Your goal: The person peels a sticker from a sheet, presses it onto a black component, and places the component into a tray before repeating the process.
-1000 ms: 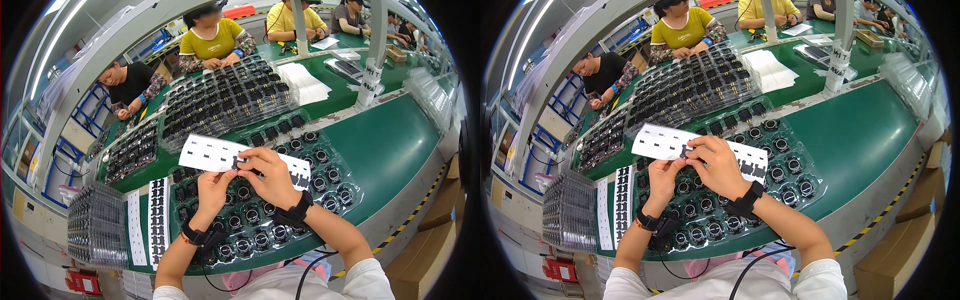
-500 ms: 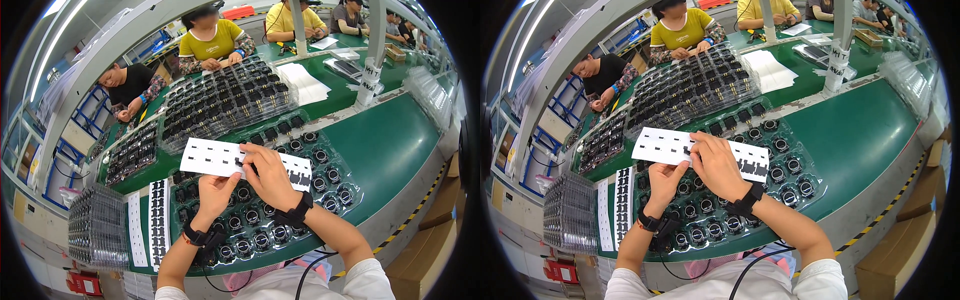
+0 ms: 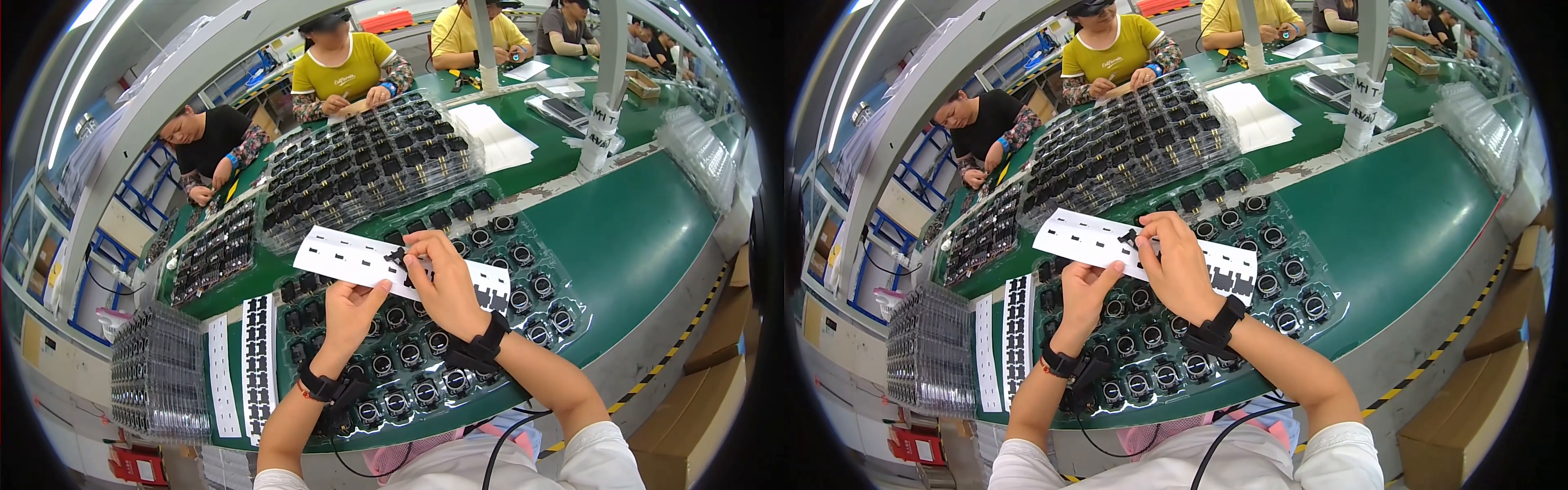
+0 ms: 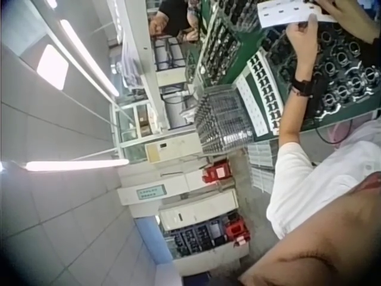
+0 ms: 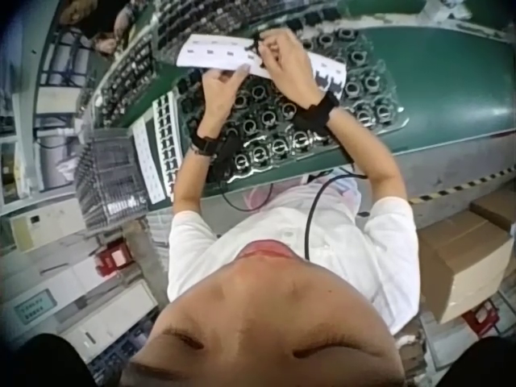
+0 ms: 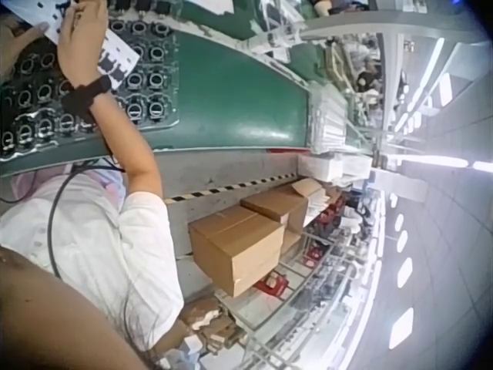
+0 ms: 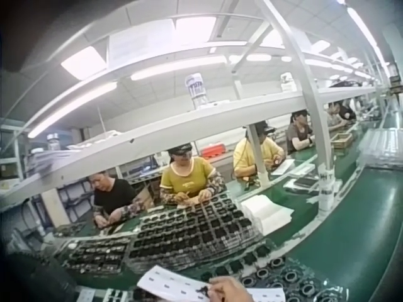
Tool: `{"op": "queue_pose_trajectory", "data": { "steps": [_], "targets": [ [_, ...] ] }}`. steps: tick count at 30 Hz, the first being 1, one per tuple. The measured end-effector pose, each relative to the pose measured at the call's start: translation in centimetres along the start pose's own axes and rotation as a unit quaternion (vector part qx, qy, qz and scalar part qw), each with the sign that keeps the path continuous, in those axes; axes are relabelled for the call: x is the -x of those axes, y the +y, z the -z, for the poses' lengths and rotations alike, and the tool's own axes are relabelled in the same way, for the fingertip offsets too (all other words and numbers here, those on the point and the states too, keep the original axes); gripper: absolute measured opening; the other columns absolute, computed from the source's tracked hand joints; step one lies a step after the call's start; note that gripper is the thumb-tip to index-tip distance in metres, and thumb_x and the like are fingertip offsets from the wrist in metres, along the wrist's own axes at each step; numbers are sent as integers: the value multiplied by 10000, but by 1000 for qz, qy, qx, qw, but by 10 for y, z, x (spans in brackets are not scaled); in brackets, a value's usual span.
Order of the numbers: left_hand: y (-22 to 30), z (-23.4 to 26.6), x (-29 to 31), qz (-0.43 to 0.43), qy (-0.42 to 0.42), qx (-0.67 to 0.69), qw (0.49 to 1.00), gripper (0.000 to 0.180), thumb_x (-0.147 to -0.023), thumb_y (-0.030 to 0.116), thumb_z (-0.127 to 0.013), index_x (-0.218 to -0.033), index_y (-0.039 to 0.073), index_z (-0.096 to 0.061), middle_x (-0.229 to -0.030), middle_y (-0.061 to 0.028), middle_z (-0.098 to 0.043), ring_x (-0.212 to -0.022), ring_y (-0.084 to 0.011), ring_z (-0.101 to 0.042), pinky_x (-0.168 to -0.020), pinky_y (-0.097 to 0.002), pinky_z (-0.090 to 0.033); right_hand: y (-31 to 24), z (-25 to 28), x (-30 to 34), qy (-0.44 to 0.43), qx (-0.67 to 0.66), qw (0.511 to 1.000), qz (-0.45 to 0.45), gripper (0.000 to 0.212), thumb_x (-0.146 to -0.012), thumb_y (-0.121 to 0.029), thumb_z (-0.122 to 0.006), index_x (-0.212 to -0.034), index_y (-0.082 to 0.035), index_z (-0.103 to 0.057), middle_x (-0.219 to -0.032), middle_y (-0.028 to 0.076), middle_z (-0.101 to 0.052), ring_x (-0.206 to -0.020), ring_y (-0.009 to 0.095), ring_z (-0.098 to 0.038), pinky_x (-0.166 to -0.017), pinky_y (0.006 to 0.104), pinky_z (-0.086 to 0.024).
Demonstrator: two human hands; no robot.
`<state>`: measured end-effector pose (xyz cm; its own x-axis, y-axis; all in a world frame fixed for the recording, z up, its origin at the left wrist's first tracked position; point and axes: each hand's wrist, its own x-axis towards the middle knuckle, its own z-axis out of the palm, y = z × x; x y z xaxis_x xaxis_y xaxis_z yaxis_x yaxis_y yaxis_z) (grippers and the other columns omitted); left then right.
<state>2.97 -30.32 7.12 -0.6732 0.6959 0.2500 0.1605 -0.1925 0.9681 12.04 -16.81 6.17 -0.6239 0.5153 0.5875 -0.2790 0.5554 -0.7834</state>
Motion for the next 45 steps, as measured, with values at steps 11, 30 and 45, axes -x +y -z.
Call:
{"op": "queue_pose_trajectory", "data": {
  "steps": [11,30,45],
  "targets": [
    [5,-2,1,5,3,14,1000,228,-823,-25,-649,-1038,-70,-589,-1045,-116,-633,-944,-156,-619,-839,-274,-504,-10,0,0,51,88,989,107,109,-819,-18,-612,-885,-1,-527,-1129,146,-517,-925,282,-583,-747,326,-481],
    [22,-13,-3,85,112,87,986,284,-759,-84,-611,-1036,-40,-571,-974,-81,-629,-871,-146,-619,-754,-267,-487,-8,-4,1,-52,-186,980,-41,63,-872,-70,-586,-853,-12,-603,-1196,100,-548,-1003,158,-555,-837,277,-455],
    [7,-1,-62,129,-25,49,990,200,-870,112,-624,-999,-35,-583,-976,-132,-664,-812,-166,-659,-624,-276,-536,-3,5,-2,112,-238,953,-151,84,-940,-89,-505,-984,-23,-477,-900,34,-566,-841,98,-534,-736,245,-434]
  ]
}}
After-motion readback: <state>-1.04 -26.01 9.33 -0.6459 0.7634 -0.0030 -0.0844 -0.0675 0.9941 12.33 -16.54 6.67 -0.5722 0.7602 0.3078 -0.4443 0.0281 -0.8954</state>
